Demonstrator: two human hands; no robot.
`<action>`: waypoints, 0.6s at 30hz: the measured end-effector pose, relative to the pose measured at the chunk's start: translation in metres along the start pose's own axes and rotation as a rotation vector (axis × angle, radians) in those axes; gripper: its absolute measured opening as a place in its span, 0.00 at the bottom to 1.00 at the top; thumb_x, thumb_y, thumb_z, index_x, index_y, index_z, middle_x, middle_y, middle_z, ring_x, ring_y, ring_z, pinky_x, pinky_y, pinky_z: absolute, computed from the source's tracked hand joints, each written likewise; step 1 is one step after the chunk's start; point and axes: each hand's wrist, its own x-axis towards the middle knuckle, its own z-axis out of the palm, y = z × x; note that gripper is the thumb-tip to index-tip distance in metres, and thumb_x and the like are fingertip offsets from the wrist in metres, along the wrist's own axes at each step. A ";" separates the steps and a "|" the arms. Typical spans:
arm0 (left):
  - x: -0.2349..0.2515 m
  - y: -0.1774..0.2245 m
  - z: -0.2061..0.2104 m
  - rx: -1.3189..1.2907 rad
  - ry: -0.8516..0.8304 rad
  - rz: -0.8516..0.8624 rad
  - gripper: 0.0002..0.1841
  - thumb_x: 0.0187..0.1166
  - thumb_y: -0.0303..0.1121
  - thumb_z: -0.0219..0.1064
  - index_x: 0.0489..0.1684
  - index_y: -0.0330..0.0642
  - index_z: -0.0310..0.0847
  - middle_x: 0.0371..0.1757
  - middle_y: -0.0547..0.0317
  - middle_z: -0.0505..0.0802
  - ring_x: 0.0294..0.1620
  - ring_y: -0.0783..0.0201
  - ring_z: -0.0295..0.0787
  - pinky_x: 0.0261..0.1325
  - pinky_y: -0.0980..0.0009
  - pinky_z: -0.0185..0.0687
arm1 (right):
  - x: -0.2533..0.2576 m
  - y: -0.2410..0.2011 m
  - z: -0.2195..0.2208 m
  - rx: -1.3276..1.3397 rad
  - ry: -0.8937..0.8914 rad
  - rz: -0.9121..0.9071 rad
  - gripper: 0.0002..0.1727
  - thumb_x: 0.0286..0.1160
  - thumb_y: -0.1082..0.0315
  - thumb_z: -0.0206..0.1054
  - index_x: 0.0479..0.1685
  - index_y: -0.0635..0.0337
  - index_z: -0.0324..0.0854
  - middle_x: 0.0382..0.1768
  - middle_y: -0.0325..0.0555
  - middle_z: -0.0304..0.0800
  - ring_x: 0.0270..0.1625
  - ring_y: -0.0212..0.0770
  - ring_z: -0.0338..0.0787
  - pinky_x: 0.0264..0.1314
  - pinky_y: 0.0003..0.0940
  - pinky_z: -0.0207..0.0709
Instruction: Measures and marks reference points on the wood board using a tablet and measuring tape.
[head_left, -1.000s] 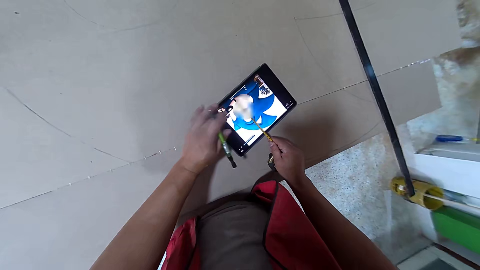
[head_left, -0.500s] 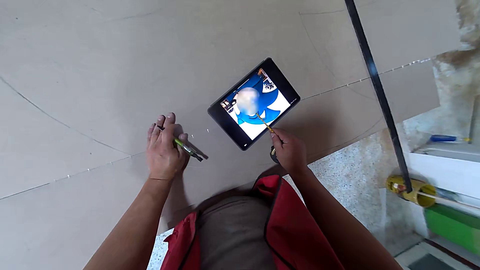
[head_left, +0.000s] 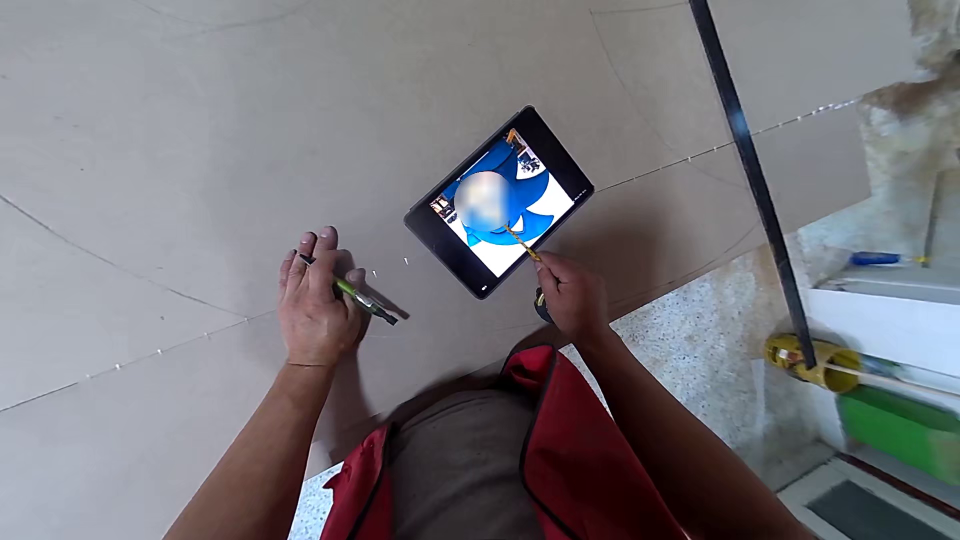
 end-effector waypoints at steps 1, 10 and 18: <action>0.000 0.000 0.000 0.000 0.000 -0.002 0.25 0.91 0.50 0.51 0.71 0.40 0.78 0.87 0.56 0.76 0.93 0.56 0.61 0.95 0.51 0.49 | 0.000 0.000 0.000 0.002 0.010 -0.002 0.15 0.87 0.61 0.61 0.55 0.51 0.94 0.46 0.41 0.98 0.46 0.38 0.96 0.49 0.42 0.90; 0.000 0.002 0.001 0.001 0.020 -0.002 0.25 0.91 0.49 0.52 0.72 0.40 0.78 0.87 0.54 0.77 0.92 0.55 0.62 0.95 0.52 0.49 | 0.000 0.002 0.002 0.019 0.027 -0.011 0.14 0.86 0.63 0.62 0.56 0.52 0.94 0.48 0.41 0.98 0.50 0.38 0.96 0.54 0.40 0.90; 0.000 0.003 -0.001 0.002 0.002 -0.017 0.25 0.91 0.49 0.52 0.72 0.39 0.78 0.87 0.54 0.76 0.92 0.54 0.61 0.95 0.52 0.49 | 0.000 0.001 0.002 0.008 0.010 -0.001 0.14 0.87 0.62 0.62 0.56 0.52 0.94 0.49 0.41 0.98 0.51 0.38 0.96 0.55 0.40 0.89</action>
